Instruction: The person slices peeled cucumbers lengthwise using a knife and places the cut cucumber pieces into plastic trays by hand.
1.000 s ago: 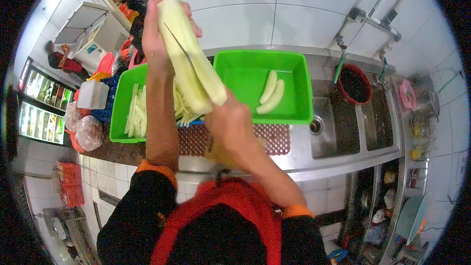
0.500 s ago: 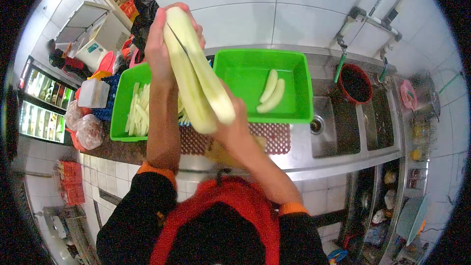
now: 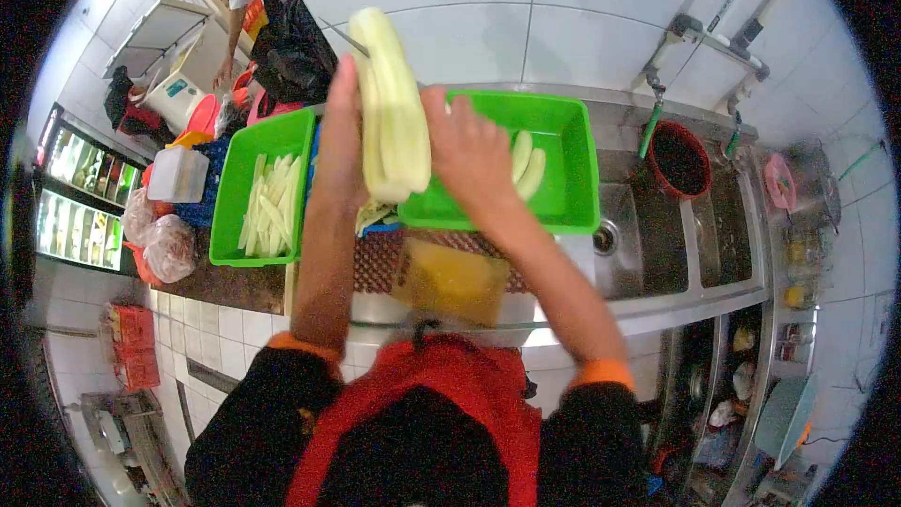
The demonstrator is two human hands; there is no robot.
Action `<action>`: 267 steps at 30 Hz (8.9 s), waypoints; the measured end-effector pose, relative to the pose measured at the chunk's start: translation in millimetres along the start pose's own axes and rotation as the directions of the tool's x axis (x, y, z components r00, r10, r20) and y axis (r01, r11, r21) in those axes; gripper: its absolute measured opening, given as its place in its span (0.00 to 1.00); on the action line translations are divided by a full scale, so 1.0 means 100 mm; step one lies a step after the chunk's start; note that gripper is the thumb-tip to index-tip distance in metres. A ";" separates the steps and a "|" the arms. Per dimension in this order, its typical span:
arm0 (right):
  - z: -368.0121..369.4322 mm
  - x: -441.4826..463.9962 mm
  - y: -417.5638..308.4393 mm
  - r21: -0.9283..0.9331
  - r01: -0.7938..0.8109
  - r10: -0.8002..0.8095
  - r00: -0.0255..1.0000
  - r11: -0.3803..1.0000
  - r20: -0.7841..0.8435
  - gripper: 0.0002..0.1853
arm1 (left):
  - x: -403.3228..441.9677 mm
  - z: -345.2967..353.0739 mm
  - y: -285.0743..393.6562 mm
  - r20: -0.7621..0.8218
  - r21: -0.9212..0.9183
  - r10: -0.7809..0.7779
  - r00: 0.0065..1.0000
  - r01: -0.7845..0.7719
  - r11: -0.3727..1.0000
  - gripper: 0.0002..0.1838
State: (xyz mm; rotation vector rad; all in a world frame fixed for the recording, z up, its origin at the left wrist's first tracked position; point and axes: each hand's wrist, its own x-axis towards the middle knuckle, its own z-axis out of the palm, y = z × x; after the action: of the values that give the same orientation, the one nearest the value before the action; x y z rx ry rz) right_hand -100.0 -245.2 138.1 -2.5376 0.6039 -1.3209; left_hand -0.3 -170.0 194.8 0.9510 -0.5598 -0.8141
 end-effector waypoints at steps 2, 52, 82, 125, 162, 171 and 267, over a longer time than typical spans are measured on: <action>0.08 0.14 0.23 -0.513 0.136 -0.075 0.988 0.847 0.138 0.10 | -0.06 -0.06 -0.16 0.024 -0.060 -0.074 0.997 0.075 0.995 0.24; 0.51 -2.16 0.45 0.246 -0.178 -0.143 0.451 0.953 0.881 0.19 | -0.84 -1.06 -0.36 -0.124 -0.377 0.088 0.988 -0.129 0.917 0.30; -0.40 -0.99 -0.97 0.324 -0.147 0.071 0.969 0.934 0.236 0.06 | -0.23 -0.73 0.21 -0.171 -0.006 0.682 0.711 -0.693 0.721 0.38; 0.17 -0.46 -0.34 0.062 -0.004 -0.012 0.964 0.998 0.267 0.09 | -0.66 -0.31 -0.32 -0.199 -0.149 0.070 0.978 -0.101 0.984 0.30; 0.43 -1.08 0.05 0.353 -0.587 0.020 0.533 0.728 0.846 0.23 | -2.08 -1.69 -1.44 -0.194 -0.195 -0.480 0.855 0.446 0.873 0.22; 0.77 -1.75 0.25 0.167 -0.042 -0.147 0.299 0.985 0.943 0.16 | -2.01 -1.62 -0.69 0.054 -0.659 -0.370 0.927 0.312 0.684 0.22; 0.48 -0.67 -1.34 0.363 -0.131 -0.256 0.497 0.923 0.829 0.08 | -2.07 -1.84 -0.39 0.145 -0.938 -0.372 0.917 0.246 0.242 0.29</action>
State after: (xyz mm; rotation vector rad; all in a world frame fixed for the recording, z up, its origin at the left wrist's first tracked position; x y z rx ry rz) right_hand -61.0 -95.5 111.6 -2.4379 0.0005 0.0232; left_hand -0.4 73.4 57.6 -0.0751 0.3087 -1.2309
